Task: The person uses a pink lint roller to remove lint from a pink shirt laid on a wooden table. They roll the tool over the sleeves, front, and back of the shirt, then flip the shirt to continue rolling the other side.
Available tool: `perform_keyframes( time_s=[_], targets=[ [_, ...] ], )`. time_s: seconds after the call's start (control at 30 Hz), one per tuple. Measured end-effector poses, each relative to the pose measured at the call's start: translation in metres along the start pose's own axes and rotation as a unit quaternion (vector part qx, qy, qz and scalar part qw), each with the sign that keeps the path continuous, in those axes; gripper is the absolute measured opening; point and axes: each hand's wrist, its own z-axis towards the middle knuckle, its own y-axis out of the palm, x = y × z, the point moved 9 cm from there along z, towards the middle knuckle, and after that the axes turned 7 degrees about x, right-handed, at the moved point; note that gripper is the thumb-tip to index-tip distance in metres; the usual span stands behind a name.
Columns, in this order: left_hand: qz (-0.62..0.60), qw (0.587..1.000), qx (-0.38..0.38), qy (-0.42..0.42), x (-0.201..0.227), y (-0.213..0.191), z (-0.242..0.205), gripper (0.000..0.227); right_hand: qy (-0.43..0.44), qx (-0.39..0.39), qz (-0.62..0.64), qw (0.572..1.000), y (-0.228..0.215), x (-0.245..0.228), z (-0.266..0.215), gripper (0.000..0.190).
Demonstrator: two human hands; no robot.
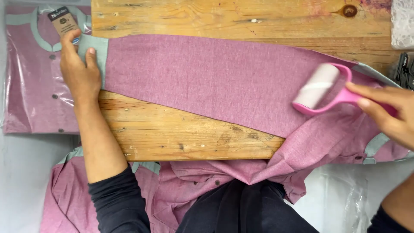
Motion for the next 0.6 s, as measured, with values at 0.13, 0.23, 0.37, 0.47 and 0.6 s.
perform_keyframes(
  time_s=[0.13,0.23,0.37,0.47,0.6],
  targets=[
    [0.011,1.0,0.007,0.026,0.003,-0.001,-0.002,0.041,0.035,0.052,0.04,0.997,-0.004,0.025,-0.019,0.042],
    [0.007,0.999,0.012,0.041,0.005,-0.001,-0.001,0.04,0.059,0.039,-0.034,0.997,-0.004,-0.013,0.009,0.045],
    [0.012,0.999,0.013,0.031,0.003,-0.001,-0.002,0.041,-0.006,0.071,-0.052,0.996,0.011,-0.062,0.062,0.043],
    [0.009,1.0,0.014,0.015,0.004,-0.003,-0.002,0.041,-0.004,0.093,-0.016,0.996,0.018,-0.07,0.082,0.037],
    [0.01,1.0,0.012,0.005,0.001,-0.001,-0.001,0.04,-0.007,0.05,-0.005,0.999,0.007,-0.039,0.062,0.044]
  ],
)
